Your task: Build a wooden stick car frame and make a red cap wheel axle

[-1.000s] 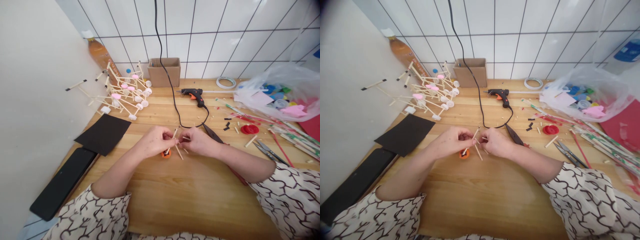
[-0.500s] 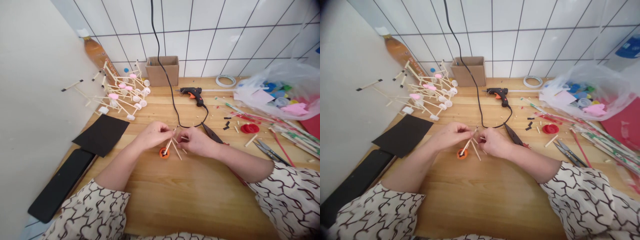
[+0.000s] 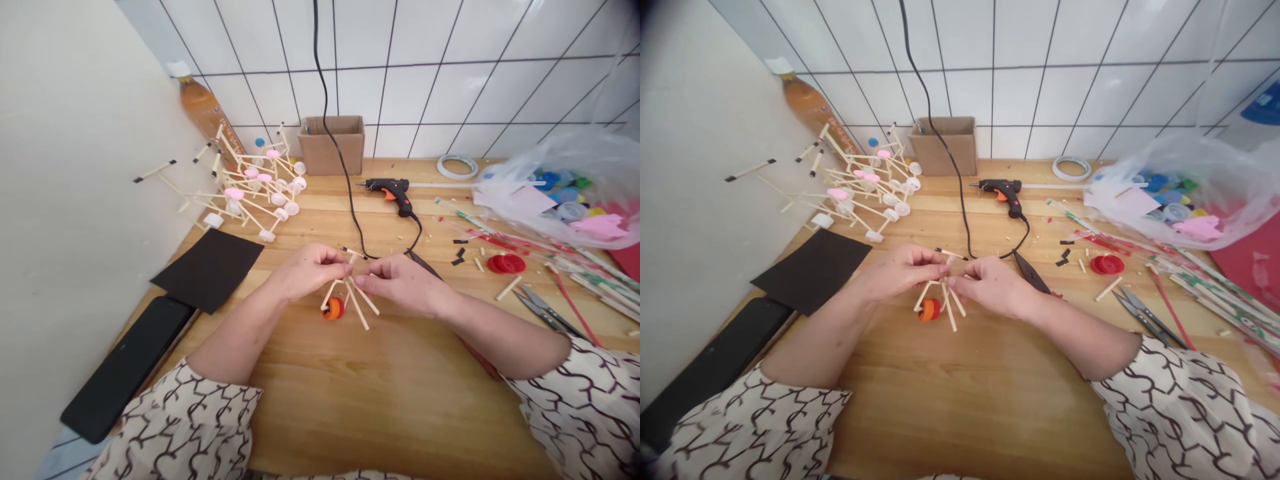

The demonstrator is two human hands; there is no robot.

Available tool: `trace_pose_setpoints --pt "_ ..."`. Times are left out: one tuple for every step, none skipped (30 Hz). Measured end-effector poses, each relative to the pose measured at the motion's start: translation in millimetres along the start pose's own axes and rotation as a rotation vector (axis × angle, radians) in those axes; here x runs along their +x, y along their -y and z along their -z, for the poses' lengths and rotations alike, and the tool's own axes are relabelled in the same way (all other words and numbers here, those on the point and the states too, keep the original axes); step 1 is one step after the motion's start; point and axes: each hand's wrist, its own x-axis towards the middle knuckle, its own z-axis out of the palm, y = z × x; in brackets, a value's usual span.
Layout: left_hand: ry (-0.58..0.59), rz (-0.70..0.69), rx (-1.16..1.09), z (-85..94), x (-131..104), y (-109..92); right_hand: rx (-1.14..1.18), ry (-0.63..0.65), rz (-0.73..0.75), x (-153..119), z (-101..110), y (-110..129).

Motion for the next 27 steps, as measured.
trace_pose_setpoints --pt "0.012 -0.005 -0.002 0.0 -1 -1 0.006 0.004 -0.008 0 0 -1" --pt "0.020 -0.007 -0.005 -0.1 -1 -1 0.016 0.003 -0.007 0 0 -2" --pt "0.022 -0.005 -0.012 -0.4 -1 -2 0.028 -0.003 0.003 1 0 -3" --pt "0.021 0.000 -0.025 -0.7 -2 -3 0.042 -0.014 0.018 2 0 -4" --pt "0.017 0.006 -0.043 -1.0 -2 -3 0.055 -0.028 0.033 2 0 -6" --pt "0.012 0.010 -0.064 -1.3 -2 -4 0.064 -0.042 0.046 3 0 -7" --pt "0.005 0.012 -0.086 -1.6 -2 -4 0.070 -0.055 0.052 4 0 -8" --pt "0.001 0.012 -0.108 -1.7 -2 -4 0.074 -0.063 0.054 4 0 -9" --pt "0.002 0.010 -0.127 -1.9 -2 -4 0.081 -0.066 0.055 4 0 -10" --pt "0.006 0.007 -0.146 -1.9 -2 -3 0.090 -0.065 0.058 4 0 -11" --pt "0.012 0.002 -0.163 -2.0 -2 -3 0.100 -0.062 0.062 4 0 -11" --pt "0.019 -0.002 -0.180 -2.1 -1 -2 0.112 -0.061 0.067 4 0 -11" --pt "0.024 -0.007 -0.198 -2.3 -1 -1 0.123 -0.063 0.071 4 0 -11" --pt "0.025 -0.012 -0.219 -2.6 -1 0 0.132 -0.066 0.074 4 0 -11" --pt "0.023 -0.015 -0.242 -2.9 0 1 0.138 -0.070 0.075 4 0 -11" --pt "0.024 -0.016 -0.267 -3.4 0 2 0.141 -0.077 0.077 4 0 -11" --pt "0.023 -0.014 -0.292 -3.9 0 3 0.143 -0.086 0.079 3 0 -11" --pt "0.021 -0.010 -0.312 -4.3 0 3 0.143 -0.096 0.085 3 0 -11" --pt "0.018 -0.002 -0.325 -4.7 0 3 0.143 -0.109 0.095 3 0 -10" --pt "0.012 0.006 -0.330 -5.1 0 3 0.143 -0.125 0.106 3 1 -11" --pt "0.001 0.011 -0.332 -5.4 0 3 0.145 -0.143 0.118 3 1 -11" --pt "-0.008 0.013 -0.332 -5.6 0 3 0.147 -0.160 0.129 2 1 -11" --pt "-0.015 0.013 -0.335 -5.9 0 3 0.152 -0.175 0.138 2 1 -12" --pt "-0.014 0.010 -0.338 -6.1 0 4 0.158 -0.187 0.145 2 1 -12" --pt "-0.011 0.006 -0.343 -6.5 0 4 0.165 -0.196 0.151 2 1 -12" --pt "-0.003 0.003 -0.347 -6.8 0 4 0.167 -0.201 0.157 2 1 -12" --pt "0.006 0.001 -0.349 -7.2 1 5 0.164 -0.204 0.162 2 0 -12"
